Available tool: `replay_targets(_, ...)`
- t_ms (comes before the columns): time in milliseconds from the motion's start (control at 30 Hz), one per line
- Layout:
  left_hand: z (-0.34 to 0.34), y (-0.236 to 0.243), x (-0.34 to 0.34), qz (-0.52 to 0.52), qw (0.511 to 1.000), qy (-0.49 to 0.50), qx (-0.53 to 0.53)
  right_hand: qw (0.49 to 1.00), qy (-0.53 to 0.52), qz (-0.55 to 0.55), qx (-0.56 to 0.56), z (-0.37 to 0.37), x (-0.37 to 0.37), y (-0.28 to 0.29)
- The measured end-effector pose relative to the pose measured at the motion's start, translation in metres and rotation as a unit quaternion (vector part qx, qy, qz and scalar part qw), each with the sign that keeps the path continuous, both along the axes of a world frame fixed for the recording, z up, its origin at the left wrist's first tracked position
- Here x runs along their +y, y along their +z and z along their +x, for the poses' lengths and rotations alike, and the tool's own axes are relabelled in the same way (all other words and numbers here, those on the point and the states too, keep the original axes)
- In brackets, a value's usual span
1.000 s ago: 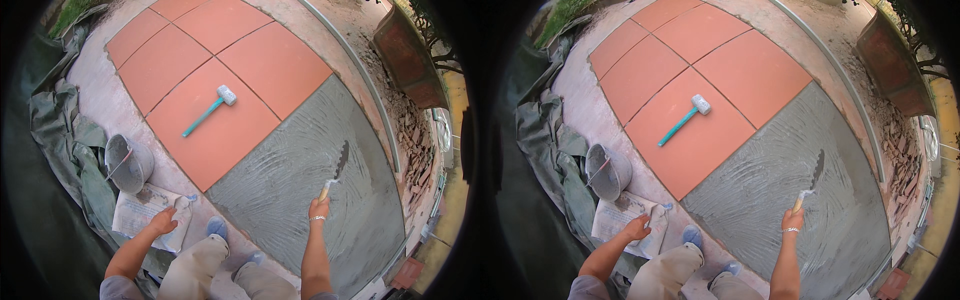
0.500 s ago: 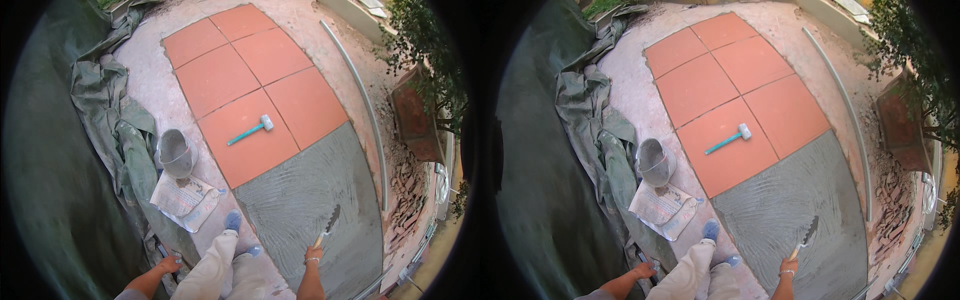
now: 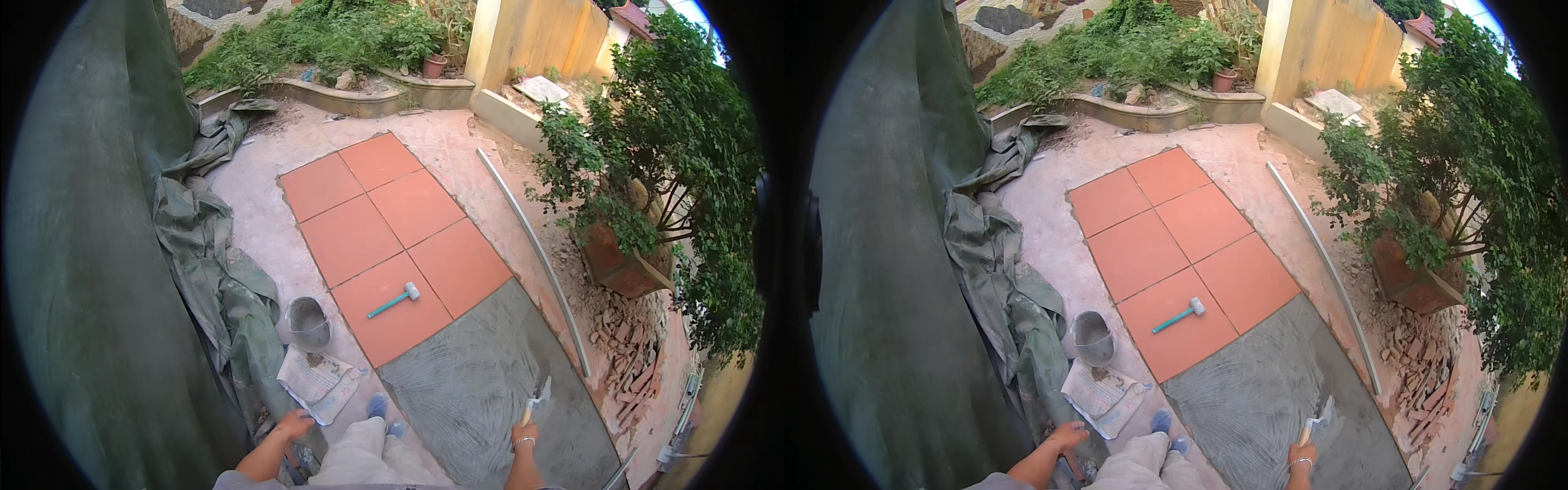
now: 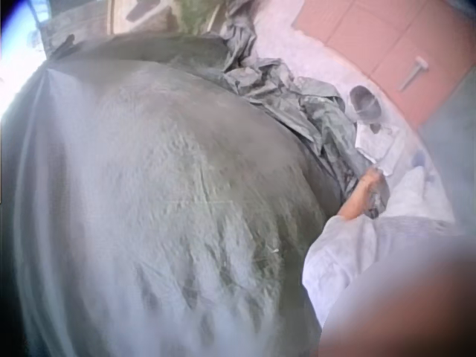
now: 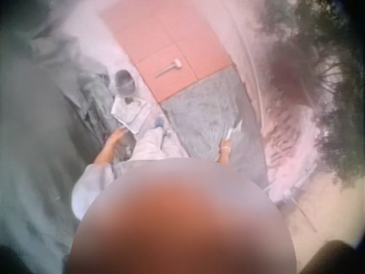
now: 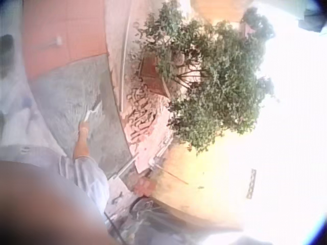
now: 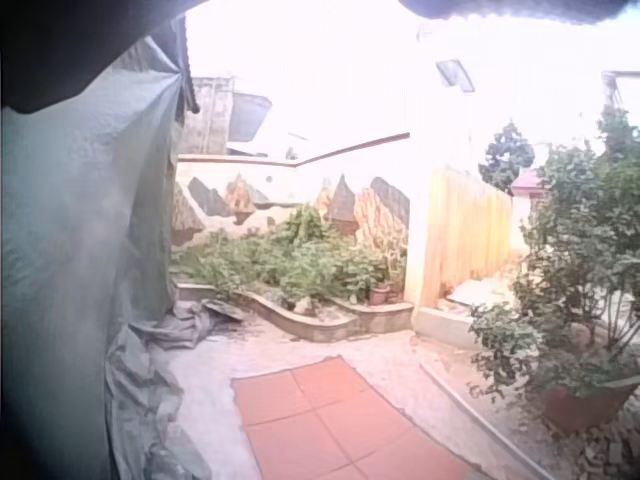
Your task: The person spreads cement on a floor section using a notched trowel, then places a red tile and taps it into place with a rubber mallet. The person retrieves a tile from a stack, positions it on the prepared area, and secures it by tapping.
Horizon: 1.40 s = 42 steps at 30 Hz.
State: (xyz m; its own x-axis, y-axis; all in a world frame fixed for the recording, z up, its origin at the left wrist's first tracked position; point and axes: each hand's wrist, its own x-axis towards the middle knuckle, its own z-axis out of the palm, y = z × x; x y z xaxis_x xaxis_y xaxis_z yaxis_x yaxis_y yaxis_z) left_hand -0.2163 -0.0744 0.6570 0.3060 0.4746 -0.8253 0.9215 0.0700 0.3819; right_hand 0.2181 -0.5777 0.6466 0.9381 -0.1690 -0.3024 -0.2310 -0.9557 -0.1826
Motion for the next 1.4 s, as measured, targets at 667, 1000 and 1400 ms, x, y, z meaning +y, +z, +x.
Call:
replay_targets(667,-0.060,0.000,0.037,0.011,0.991,0.121,0.051,0.951,-0.210,0.229,0.006,0.049,0.085,-0.004)
replay_targets(1000,-0.002,0.032,0.260,0.007,0.976,0.217,-0.026,0.951,-0.190,0.240,-0.035,0.150,0.349,0.060)
replay_targets(1400,0.022,0.097,0.446,-0.008,0.892,0.447,-0.063,0.944,0.013,0.322,0.078,0.198,0.731,0.076)
